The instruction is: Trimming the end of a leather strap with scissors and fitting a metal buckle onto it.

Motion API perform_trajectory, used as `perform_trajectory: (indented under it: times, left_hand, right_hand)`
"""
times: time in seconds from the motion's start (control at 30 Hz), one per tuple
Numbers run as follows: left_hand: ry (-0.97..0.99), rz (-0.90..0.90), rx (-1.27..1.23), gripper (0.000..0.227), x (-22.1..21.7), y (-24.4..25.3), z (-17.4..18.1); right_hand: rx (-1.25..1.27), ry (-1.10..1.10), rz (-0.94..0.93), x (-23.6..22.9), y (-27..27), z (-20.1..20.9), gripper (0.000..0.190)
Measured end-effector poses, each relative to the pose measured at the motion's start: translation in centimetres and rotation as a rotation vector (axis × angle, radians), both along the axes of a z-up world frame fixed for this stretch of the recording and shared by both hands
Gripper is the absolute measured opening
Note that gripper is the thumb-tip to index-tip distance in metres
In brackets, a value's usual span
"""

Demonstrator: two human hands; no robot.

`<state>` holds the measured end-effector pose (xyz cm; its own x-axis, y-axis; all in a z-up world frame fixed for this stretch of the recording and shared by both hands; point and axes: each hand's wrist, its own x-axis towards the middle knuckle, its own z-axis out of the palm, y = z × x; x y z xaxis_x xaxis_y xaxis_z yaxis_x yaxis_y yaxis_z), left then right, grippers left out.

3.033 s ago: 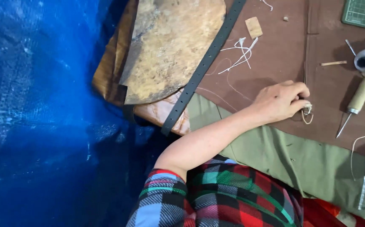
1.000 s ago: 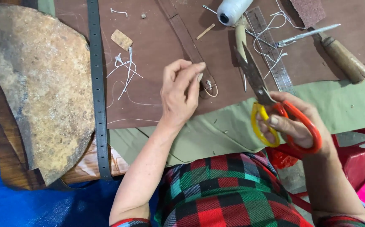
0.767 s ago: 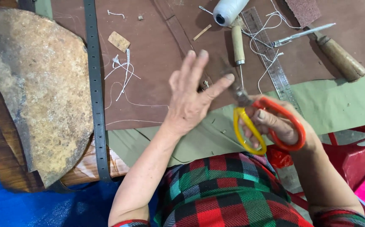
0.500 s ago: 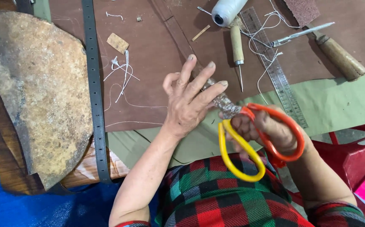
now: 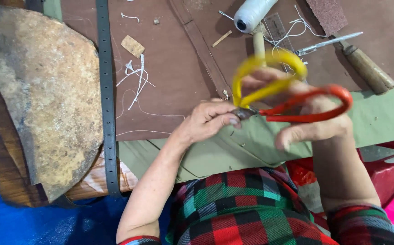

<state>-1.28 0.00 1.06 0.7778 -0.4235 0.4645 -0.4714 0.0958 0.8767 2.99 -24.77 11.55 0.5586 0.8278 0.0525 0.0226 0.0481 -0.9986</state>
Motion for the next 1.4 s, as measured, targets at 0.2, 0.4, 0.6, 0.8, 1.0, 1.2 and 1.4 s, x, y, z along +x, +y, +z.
perform_trajectory:
  times: [0.2, 0.4, 0.6, 0.8, 1.0, 1.2, 1.4]
  left_hand:
    - [0.417, -0.257, -0.04, 0.039, -0.6, 1.0, 1.4]
    - [0.506, -0.327, -0.197, 0.024, -0.8, 0.7, 0.9]
    - [0.367, -0.224, -0.104, 0.021, -0.6, 0.4, 0.5]
    - [-0.165, 0.48, 0.291, 0.014, 1.1, 0.8, 1.1]
    - [-0.106, 0.804, 0.508, 0.011, 1.1, 0.5, -0.4]
    - [-0.098, 0.796, 0.634, 0.013, 1.3, 0.4, -2.0]
    - [-0.097, 0.781, 0.668, 0.011, 1.3, 0.5, -1.7]
  right_hand:
    - [0.336, 0.218, -0.022, -1.8, 4.4, 1.4, 0.1]
    - [0.378, 0.212, -0.228, -3.3, 6.4, 0.9, 0.076]
    - [0.409, 0.073, -0.139, -2.8, 6.8, 0.1, 0.038]
    - [0.467, 0.086, -0.502, -2.4, 6.2, -1.6, 0.014]
    - [0.496, -0.007, -0.593, -1.9, 5.3, -2.9, 0.015]
    - [0.516, -0.096, -0.594, -1.5, 5.5, -3.5, 0.018]
    - [0.505, -0.183, -0.589, -1.1, 6.4, -3.9, 0.016]
